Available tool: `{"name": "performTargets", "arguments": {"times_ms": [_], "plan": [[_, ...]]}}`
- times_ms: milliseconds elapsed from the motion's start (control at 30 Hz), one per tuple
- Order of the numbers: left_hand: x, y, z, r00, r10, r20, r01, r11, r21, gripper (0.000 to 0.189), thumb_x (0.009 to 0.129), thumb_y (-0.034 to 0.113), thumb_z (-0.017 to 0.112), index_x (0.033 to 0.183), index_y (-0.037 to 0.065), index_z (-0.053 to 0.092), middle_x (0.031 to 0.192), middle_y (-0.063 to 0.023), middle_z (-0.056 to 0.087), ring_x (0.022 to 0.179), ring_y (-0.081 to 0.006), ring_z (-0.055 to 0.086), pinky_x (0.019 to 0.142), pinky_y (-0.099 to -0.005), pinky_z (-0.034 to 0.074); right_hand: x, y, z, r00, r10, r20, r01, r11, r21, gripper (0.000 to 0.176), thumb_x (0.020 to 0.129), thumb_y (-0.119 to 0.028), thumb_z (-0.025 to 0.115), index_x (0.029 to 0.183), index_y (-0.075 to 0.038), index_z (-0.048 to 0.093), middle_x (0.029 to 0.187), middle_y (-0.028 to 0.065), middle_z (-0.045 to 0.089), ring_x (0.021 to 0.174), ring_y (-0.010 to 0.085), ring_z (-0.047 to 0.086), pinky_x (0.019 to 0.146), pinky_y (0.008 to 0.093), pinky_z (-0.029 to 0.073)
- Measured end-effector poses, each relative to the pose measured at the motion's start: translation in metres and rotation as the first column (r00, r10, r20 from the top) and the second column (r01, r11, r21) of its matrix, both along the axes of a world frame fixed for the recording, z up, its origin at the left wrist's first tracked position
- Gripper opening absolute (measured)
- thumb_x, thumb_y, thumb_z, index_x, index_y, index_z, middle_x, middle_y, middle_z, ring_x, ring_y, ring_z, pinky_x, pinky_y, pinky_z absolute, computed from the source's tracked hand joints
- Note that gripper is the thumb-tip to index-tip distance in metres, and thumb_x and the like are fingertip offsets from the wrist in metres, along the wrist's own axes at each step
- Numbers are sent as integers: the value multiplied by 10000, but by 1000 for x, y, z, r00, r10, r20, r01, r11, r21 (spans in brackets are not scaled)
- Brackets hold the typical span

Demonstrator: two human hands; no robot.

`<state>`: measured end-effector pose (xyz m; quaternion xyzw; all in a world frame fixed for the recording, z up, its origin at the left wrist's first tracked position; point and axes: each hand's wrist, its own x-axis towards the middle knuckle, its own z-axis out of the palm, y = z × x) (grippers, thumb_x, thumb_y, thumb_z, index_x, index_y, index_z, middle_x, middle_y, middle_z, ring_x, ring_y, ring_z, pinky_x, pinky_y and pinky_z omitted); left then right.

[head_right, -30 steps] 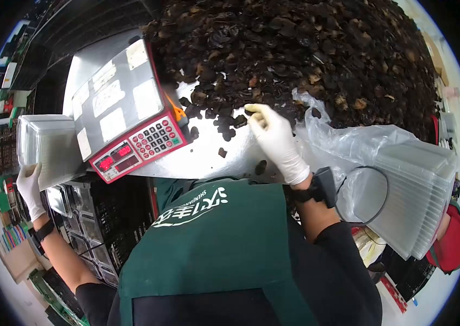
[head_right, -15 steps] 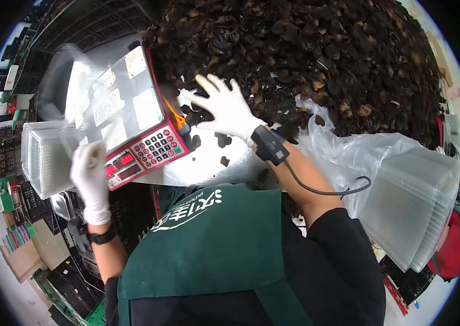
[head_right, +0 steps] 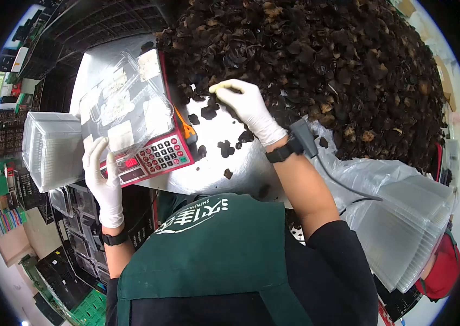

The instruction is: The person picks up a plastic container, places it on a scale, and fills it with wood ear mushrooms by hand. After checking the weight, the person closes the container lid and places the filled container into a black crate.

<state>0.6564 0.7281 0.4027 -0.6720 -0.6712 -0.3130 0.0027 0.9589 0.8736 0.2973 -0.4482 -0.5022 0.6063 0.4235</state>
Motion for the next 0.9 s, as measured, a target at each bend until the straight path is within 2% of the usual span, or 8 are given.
{"name": "performTargets", "arguments": {"times_ms": [100,267,500,600,633,733,833,900], "plan": [[-3,13,-11,1000,8,-2,-8,1000,24,303,950,26,616,1251,28,647,1261,-146,644,1206,-296,590,1073,-403,426,5,11,25,861,-50,-507,-136,936,-324,284,974,-257,617,1117,-32,715,942,51,718,732,89,656,606,214,518],[-3,14,-33,994,-8,106,10,1000,-25,381,917,-19,598,1294,36,614,1320,-170,591,1241,-316,565,1078,-403,434,-3,31,32,684,-20,-729,-412,814,-409,358,962,-328,614,1158,-38,691,1011,124,716,761,157,685,436,281,501],[-5,13,-31,984,-29,177,34,999,-25,460,879,-55,570,1330,34,580,1313,-178,576,1239,-332,554,1084,-408,424,-43,52,68,492,172,-853,-631,746,-213,410,963,-329,603,1200,-3,676,1071,176,700,852,222,702,648,340,615],[-6,12,-29,976,-6,219,26,996,-88,538,862,-79,539,1392,14,519,1344,-198,559,1275,-352,537,1105,-420,407,-71,45,86,672,426,-606,-506,862,45,355,969,-253,602,1171,27,685,1055,148,721,962,192,686,809,276,576],[-4,12,-28,965,8,261,11,997,-72,559,861,-80,539,1411,7,495,1361,-206,549,1294,-356,526,1113,-420,400,-79,54,98,584,461,-668,-678,730,-90,331,965,-228,609,1170,18,692,1062,139,725,983,185,680,835,279,562],[-6,13,-32,940,22,340,13,995,-101,729,878,-89,549,1554,22,301,1481,-208,466,1384,-310,465,1165,-407,353,-114,46,116,672,736,81,-718,622,311,353,949,-261,627,1199,-22,702,1144,96,729,988,199,678,905,314,529],[-4,17,-37,962,10,272,-1,999,-34,736,880,-97,550,1560,18,293,1510,-198,443,1403,-305,445,1179,-402,333,-150,37,86,663,589,461,-714,315,625,421,901,-333,672,1212,-51,697,1217,92,687,1125,265,639,918,381,531],[-2,19,-37,936,-11,353,35,997,-64,654,938,-47,553,1540,-20,298,1525,-231,414,1414,-325,432,1177,-415,342,-155,9,73,716,248,652,-697,303,650,453,859,-371,703,1202,-76,693,1308,101,630,1269,282,546,971,450,505]]}}
